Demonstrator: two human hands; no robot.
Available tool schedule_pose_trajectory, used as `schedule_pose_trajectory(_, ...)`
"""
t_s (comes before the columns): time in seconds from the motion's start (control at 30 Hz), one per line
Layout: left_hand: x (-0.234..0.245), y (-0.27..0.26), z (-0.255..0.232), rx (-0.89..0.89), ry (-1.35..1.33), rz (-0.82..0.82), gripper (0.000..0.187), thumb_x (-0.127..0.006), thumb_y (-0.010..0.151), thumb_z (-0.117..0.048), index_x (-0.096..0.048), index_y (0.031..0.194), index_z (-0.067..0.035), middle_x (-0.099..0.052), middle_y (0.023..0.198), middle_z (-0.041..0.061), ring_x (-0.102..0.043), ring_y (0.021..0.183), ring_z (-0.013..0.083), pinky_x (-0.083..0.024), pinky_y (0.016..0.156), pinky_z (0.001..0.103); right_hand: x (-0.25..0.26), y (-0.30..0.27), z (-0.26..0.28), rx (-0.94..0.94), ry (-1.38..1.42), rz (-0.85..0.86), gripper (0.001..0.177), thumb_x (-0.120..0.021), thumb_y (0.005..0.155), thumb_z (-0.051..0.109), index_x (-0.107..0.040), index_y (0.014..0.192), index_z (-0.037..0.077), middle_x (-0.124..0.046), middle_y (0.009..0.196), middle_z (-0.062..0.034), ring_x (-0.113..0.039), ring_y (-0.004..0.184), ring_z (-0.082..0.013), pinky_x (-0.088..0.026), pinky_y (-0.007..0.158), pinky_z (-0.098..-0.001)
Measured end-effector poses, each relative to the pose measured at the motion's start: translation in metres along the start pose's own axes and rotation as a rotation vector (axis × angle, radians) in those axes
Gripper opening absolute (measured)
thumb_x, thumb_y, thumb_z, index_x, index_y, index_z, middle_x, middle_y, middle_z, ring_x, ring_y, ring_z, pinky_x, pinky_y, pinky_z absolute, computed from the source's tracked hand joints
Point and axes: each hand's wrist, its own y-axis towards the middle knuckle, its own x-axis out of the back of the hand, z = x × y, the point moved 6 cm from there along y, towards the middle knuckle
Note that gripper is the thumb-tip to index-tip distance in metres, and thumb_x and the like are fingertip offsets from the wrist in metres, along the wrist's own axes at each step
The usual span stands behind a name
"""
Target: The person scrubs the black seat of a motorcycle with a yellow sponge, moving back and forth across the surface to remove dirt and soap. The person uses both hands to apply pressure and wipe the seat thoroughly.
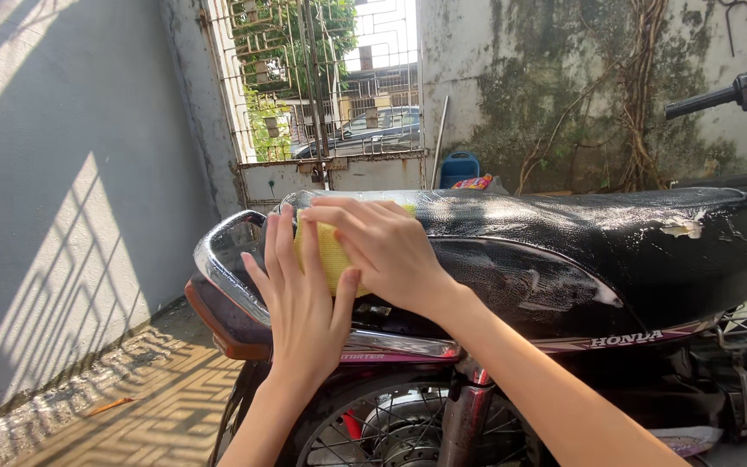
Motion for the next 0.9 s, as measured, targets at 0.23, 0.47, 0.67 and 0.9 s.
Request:
schedule_pose_trajectory(0.23, -0.006, 0.004, -0.026, -0.327, 0.320, -0.035, 0.069, -0.046, 0.086, -0.057, -0.034, 0.135, -0.009, -0.032, 0.137, 0.024, -0.021, 0.129, 0.0482, -0.017, 0.102, 0.064, 0.038, -0.034, -0.031, -0.074, -0.084, 0.211, 0.036, -0.036, 0.094, 0.027, -0.047, 0.126, 0.014, -0.052, 0.126, -0.0090, -0.052, 0.113, -0.0266, -0.039, 0.090, -0.0382)
schedule_pose_trajectory(0.47, -0.014, 0.026, -0.036, -0.443, 0.370, -0.029, 0.077, -0.042, 0.074, -0.078, -0.039, 0.128, -0.023, -0.046, 0.125, 0.005, -0.045, 0.110, 0.0273, -0.031, 0.090, 0.063, 0.050, -0.050, -0.047, -0.272, -0.182, 0.191, 0.040, -0.031, 0.094, 0.026, -0.052, 0.122, 0.008, -0.058, 0.119, -0.0086, -0.052, 0.112, -0.0259, -0.040, 0.087, -0.0380)
schedule_pose_trajectory(0.67, -0.001, 0.027, -0.003, -0.320, 0.347, -0.130, 0.060, -0.050, 0.075, -0.066, -0.048, 0.121, -0.028, -0.047, 0.114, 0.004, -0.044, 0.105, 0.0244, -0.036, 0.080, 0.052, 0.053, -0.051, -0.045, -0.362, -0.160, 0.162, 0.038, -0.029, 0.094, 0.025, -0.059, 0.114, 0.013, -0.060, 0.117, -0.0051, -0.055, 0.109, -0.0243, -0.042, 0.082, -0.0382)
schedule_pose_trajectory(0.9, -0.011, 0.009, -0.027, -0.330, 0.083, -0.007, 0.058, -0.052, 0.070, -0.048, -0.047, 0.122, -0.023, -0.043, 0.125, 0.010, -0.037, 0.117, 0.0369, -0.015, 0.092, 0.070, 0.053, -0.052, -0.047, -0.370, -0.202, 0.118, 0.030, -0.039, 0.091, 0.026, -0.059, 0.110, 0.016, -0.063, 0.111, -0.0012, -0.058, 0.102, -0.0236, -0.043, 0.078, -0.0383)
